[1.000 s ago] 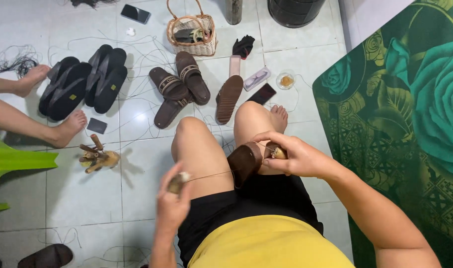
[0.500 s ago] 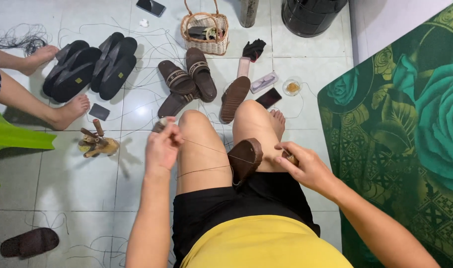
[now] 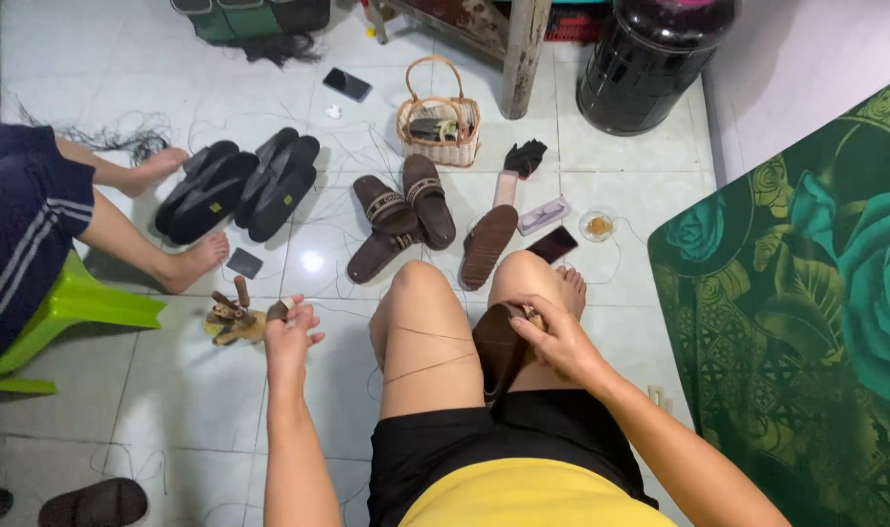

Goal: Hand-stitching a brown sandal using a needle and thread to repair the sole or strap.

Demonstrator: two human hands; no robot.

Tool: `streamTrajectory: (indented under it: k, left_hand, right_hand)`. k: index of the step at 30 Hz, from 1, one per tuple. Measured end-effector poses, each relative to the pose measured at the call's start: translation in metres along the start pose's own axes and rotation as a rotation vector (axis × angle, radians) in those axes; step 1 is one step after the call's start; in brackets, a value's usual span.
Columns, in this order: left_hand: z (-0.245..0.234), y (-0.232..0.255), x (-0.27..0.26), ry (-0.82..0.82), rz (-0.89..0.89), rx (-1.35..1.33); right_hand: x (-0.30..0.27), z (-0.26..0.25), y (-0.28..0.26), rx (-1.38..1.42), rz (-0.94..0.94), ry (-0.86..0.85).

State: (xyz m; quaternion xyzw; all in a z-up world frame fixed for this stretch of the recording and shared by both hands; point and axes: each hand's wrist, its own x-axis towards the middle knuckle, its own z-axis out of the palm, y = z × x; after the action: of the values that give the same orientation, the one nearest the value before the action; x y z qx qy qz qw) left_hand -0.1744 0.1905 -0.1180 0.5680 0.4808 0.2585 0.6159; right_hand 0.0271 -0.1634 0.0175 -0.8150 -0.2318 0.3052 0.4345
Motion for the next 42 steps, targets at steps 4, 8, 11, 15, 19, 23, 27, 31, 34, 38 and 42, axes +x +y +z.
streamTrajectory:
  k: [4, 8, 11, 15, 19, 23, 27, 31, 34, 38, 42]
  left_hand:
    - [0.014, -0.007, -0.023, 0.011, 0.159, 0.689]
    - [0.060, 0.010, -0.064, 0.010, 0.533, 0.602]
    - [0.095, 0.045, -0.107, -0.084, 0.616, 0.438]
    - [0.122, 0.091, -0.152, -0.123, 0.346, 0.504]
    - [0.154, 0.018, -0.126, -0.371, 0.410, 0.141]
    - [0.141, 0.090, -0.178, -0.374, 0.094, 0.146]
    - [0.124, 0.124, -0.191, -0.383, 0.253, 0.339]
    - [0.123, 0.104, -0.180, -0.459, 0.467, 0.472]
    - [0.137, 0.093, -0.182, -0.526, 0.639, 0.262]
    - [0.144, 0.102, -0.184, -0.591, 0.683, 0.266]
    - [0.152, 0.090, -0.171, -0.567, 0.732, 0.221]
  right_hand:
    - [-0.011, -0.002, -0.008, 0.286, 0.039, 0.041]
    - [0.004, 0.012, 0.043, 0.189, -0.139, 0.045]
    - [0.009, 0.019, 0.059, 0.127, -0.176, 0.105]
    - [0.028, 0.022, 0.091, -0.141, -0.175, 0.297]
    - [0.091, 0.037, 0.167, -0.749, -0.109, 0.450]
    - [0.164, 0.104, 0.280, -0.042, -0.470, 0.380]
    - [0.058, 0.069, 0.131, -0.019, -0.127, 0.461]
    - [0.066, 0.053, 0.151, 0.335, -0.286, 0.153]
    - [0.030, 0.032, 0.090, 0.311, -0.077, 0.139]
    - [0.017, 0.029, 0.067, 0.242, -0.185, 0.141]
    - [0.010, 0.025, 0.040, 0.220, -0.257, 0.166]
